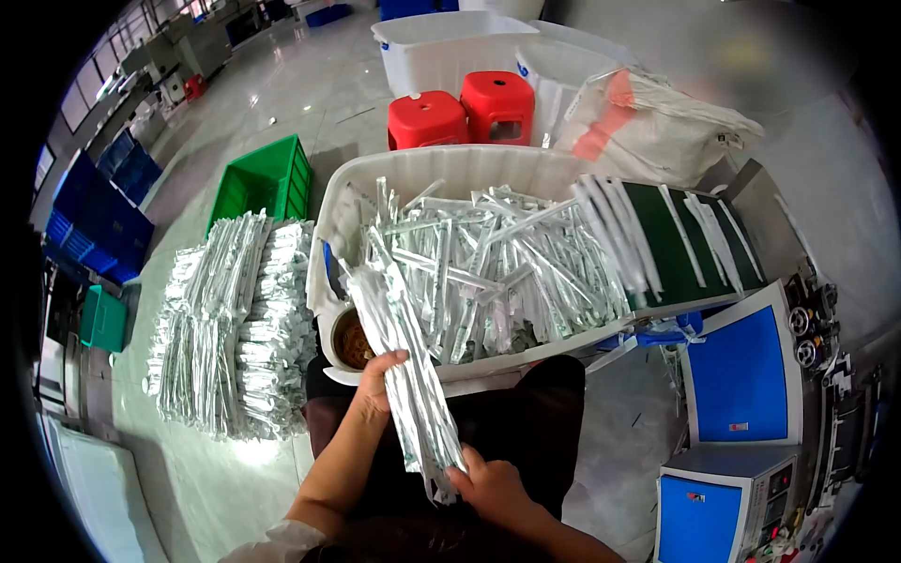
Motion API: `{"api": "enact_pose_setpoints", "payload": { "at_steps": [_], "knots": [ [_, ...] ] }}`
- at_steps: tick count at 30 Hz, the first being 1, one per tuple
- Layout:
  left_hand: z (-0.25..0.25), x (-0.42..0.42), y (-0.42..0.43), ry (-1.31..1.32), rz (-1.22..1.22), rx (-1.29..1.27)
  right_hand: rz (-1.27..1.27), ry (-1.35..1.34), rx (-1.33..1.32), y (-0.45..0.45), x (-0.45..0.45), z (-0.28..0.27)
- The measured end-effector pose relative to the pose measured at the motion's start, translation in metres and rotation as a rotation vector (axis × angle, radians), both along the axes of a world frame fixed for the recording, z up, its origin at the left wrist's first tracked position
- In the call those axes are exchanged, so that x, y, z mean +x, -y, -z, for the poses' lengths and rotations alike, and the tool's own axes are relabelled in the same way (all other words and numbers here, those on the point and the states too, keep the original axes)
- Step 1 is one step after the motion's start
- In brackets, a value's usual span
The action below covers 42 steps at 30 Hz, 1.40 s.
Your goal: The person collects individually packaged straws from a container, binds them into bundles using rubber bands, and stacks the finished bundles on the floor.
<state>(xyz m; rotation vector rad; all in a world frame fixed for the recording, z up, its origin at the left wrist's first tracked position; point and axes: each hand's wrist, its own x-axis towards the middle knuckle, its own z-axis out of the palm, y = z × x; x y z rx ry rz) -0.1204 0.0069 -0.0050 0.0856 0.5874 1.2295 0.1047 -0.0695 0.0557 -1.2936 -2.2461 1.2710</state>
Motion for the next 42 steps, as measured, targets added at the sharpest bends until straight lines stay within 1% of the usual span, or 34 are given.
{"api": "enact_pose_setpoints", "payload": {
  "at_steps": [1, 2, 5, 7, 8, 9, 10, 12, 13, 14, 15, 17, 18, 19, 20, 21, 22, 24, 26, 28, 29, 32, 33, 34, 36, 37, 38, 40, 41, 42],
  "knots": [
    [-0.006, -0.003, -0.005, -0.008, -0.053, -0.005, 0.016, -0.069, -0.025, -0.006, 0.000, -0.010],
    [-0.015, -0.006, -0.010, -0.018, -0.099, -0.010, 0.025, -0.066, -0.020, -0.008, 0.002, -0.017],
    [-0.020, -0.025, -0.026, -0.039, -0.239, 0.056, -0.002, 0.016, 0.038, -0.015, 0.013, -0.039],
    [-0.030, -0.038, -0.034, -0.082, -0.357, 0.043, -0.102, -0.015, -0.089, -0.019, 0.023, -0.059],
    [-0.036, -0.046, -0.037, -0.106, -0.422, 0.032, -0.102, -0.013, -0.080, -0.020, 0.032, -0.068],
    [-0.040, -0.060, -0.039, -0.106, -0.430, 0.067, -0.088, -0.063, -0.180, -0.020, 0.044, -0.077],
    [-0.044, -0.069, -0.040, -0.100, -0.439, 0.179, -0.074, -0.115, -0.283, -0.020, 0.054, -0.085],
    [-0.039, -0.089, -0.044, 0.117, -0.516, 0.230, 0.014, -0.144, -0.445, -0.022, 0.068, -0.096],
    [-0.038, -0.093, -0.043, 0.223, -0.489, 0.272, 0.094, -0.222, -0.453, -0.022, 0.072, -0.094],
    [-0.041, -0.091, -0.042, 0.222, -0.508, 0.272, 0.104, -0.231, -0.374, -0.028, 0.070, -0.089],
    [-0.041, -0.085, -0.039, 0.135, -0.502, 0.235, 0.124, -0.196, -0.250, -0.036, 0.064, -0.082],
    [-0.034, -0.073, -0.034, -0.015, -0.456, 0.186, 0.217, -0.355, -0.225, -0.063, 0.043, -0.054],
    [-0.021, -0.065, -0.033, -0.001, -0.468, 0.192, 0.278, -0.350, -0.167, -0.075, 0.029, -0.045],
    [-0.010, -0.059, -0.025, -0.077, -0.386, 0.215, 0.323, -0.377, -0.183, -0.078, 0.021, -0.027],
    [-0.008, -0.046, -0.015, 0.146, -0.347, 0.130, 0.364, -0.406, -0.199, -0.078, 0.016, -0.014],
    [0.002, -0.037, -0.004, 0.051, -0.315, 0.127, 0.375, -0.405, -0.238, -0.071, 0.013, -0.010],
    [0.005, -0.030, 0.011, -0.038, -0.178, 0.068, 0.384, -0.403, -0.280, -0.063, 0.011, -0.007],
    [0.013, -0.005, 0.027, 0.114, -0.017, 0.014, 0.438, -0.409, -0.295, -0.045, 0.001, -0.012],
    [0.016, 0.021, 0.031, 0.319, 0.110, -0.040, 0.355, -0.376, -0.262, -0.026, -0.004, -0.006],
    [0.022, 0.035, 0.028, 0.391, 0.253, -0.075, 0.125, -0.278, 0.081, -0.008, -0.004, 0.011],
    [0.021, 0.041, 0.026, 0.395, 0.189, -0.050, 0.048, -0.183, 0.080, -0.001, -0.001, 0.011],
    [0.030, 0.036, 0.023, 0.424, 0.136, 0.018, 0.055, -0.086, -0.018, 0.007, 0.013, 0.003],
    [0.031, 0.028, 0.023, 0.281, 0.111, -0.100, 0.055, -0.086, -0.017, 0.008, 0.019, 0.002],
    [0.031, 0.019, 0.022, 0.285, 0.103, -0.153, 0.099, -0.097, 0.072, 0.008, 0.025, 0.002],
    [0.011, 0.021, 0.011, 0.367, -0.051, 0.053, 0.184, -0.171, 0.302, -0.003, 0.030, 0.001],
    [-0.001, 0.018, 0.008, 0.371, -0.078, 0.048, 0.301, -0.253, 0.221, -0.011, 0.025, -0.003],
    [0.004, 0.014, 0.006, 0.386, -0.074, 0.115, 0.422, -0.336, 0.141, -0.026, 0.017, -0.012],
    [-0.003, 0.007, 0.002, 0.325, -0.010, 0.204, 0.395, -0.358, 0.192, -0.070, 0.003, -0.012],
    [-0.011, 0.007, 0.004, 0.275, 0.007, 0.191, 0.365, -0.264, 0.248, -0.097, -0.007, -0.004],
    [-0.008, 0.008, 0.006, 0.246, 0.054, 0.184, 0.335, -0.168, 0.305, -0.121, -0.015, -0.002]
  ]
}}
